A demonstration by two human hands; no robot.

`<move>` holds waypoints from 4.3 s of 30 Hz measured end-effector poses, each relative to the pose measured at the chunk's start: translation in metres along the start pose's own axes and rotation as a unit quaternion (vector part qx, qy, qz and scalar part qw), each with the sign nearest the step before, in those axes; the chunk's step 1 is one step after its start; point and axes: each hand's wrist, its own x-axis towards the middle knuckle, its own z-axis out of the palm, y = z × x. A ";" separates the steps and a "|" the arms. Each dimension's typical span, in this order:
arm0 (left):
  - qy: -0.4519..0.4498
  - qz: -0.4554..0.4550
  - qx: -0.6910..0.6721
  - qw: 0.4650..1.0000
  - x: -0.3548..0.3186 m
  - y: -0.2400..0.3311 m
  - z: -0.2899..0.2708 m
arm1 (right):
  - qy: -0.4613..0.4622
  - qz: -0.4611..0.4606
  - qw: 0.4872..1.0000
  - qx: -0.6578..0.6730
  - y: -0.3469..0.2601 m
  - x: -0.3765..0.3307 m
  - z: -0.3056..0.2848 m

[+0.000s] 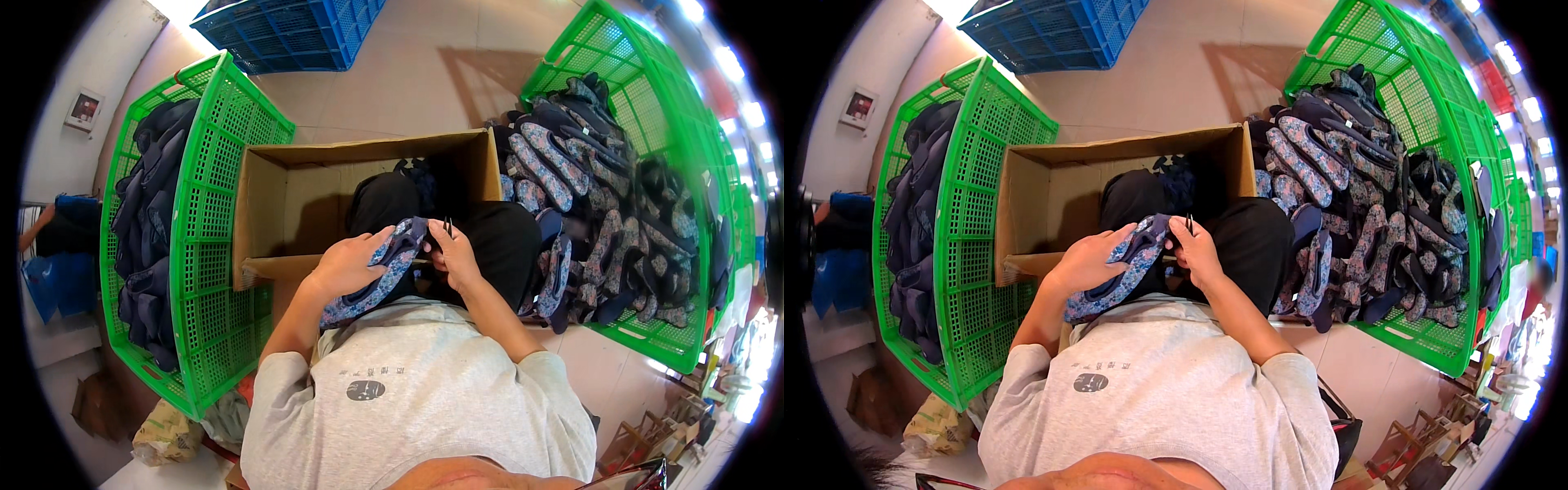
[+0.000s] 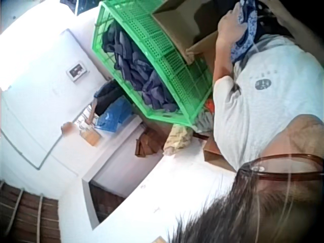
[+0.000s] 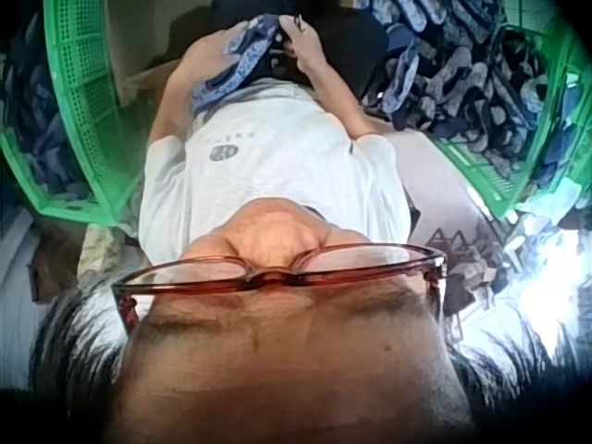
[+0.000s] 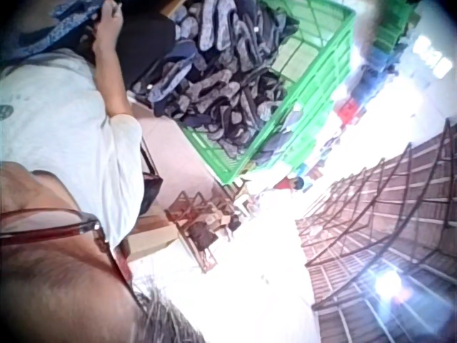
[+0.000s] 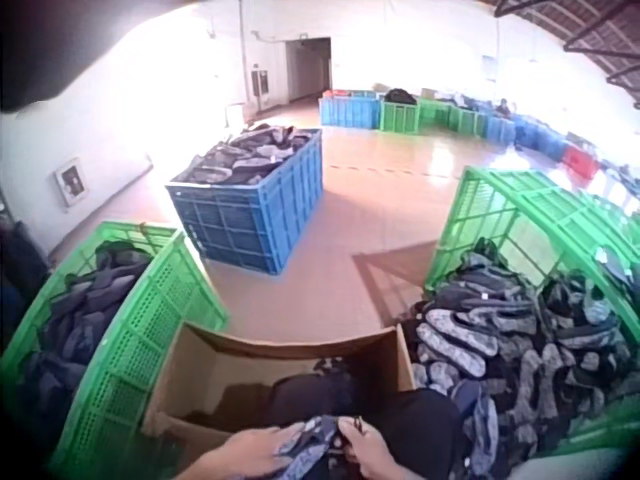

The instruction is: The person sits inside a cardboard box and uses scissors to trim loose threads and fabric edges from floral-patterned slippers. They pick up slippers from a green crate, trim them, and place them back into the crate.

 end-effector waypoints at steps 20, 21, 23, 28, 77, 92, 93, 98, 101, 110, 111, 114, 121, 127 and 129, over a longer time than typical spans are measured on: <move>0.263 0.031 -0.037 0.964 0.023 0.005 0.026 | 0.075 -0.076 0.993 -0.046 -0.023 0.013 -0.015; 0.294 0.034 -0.022 0.955 0.023 0.007 0.031 | 0.063 -0.093 0.992 -0.065 -0.027 0.013 -0.017; 0.344 0.045 -0.016 0.938 0.026 0.008 0.042 | 0.035 -0.113 0.987 -0.105 -0.037 0.011 -0.017; 0.347 0.088 0.004 0.934 0.028 0.015 0.050 | -0.072 -0.130 0.967 -0.208 -0.050 0.010 -0.003; 0.403 0.199 -0.031 0.893 0.041 0.006 0.078 | -0.228 -0.034 0.920 -0.316 -0.047 -0.010 -0.034; 0.394 0.195 -0.039 0.897 0.045 0.001 0.082 | -0.251 -0.084 0.916 -0.302 -0.028 0.003 -0.045; 0.393 0.195 -0.039 0.898 0.045 0.001 0.082 | -0.255 -0.082 0.914 -0.305 -0.028 0.003 -0.046; 0.390 0.192 -0.040 0.900 0.044 0.002 0.082 | -0.259 -0.088 0.911 -0.308 -0.026 0.002 -0.045; 0.392 0.191 -0.040 0.899 0.044 0.003 0.082 | -0.250 -0.093 0.911 -0.314 -0.025 0.001 -0.044; 0.396 0.195 -0.036 0.897 0.046 0.003 0.081 | -0.150 -0.007 0.966 -0.213 -0.017 -0.002 -0.045; 0.395 0.195 -0.037 0.897 0.046 0.002 0.081 | -0.118 -0.003 0.976 -0.182 -0.015 -0.002 -0.044; 0.401 0.188 -0.026 0.896 0.044 -0.002 0.082 | -0.035 0.004 0.993 -0.112 -0.010 -0.002 -0.031; 0.430 0.196 0.003 0.881 0.039 -0.005 0.089 | -0.047 -0.031 0.971 -0.231 -0.003 -0.010 -0.033; 0.436 0.210 -0.005 0.875 0.038 -0.006 0.096 | -0.093 -0.086 0.945 -0.301 0.006 -0.004 -0.043; 0.422 0.212 -0.010 0.881 0.038 -0.003 0.095 | -0.090 -0.133 0.936 -0.312 0.007 -0.006 -0.040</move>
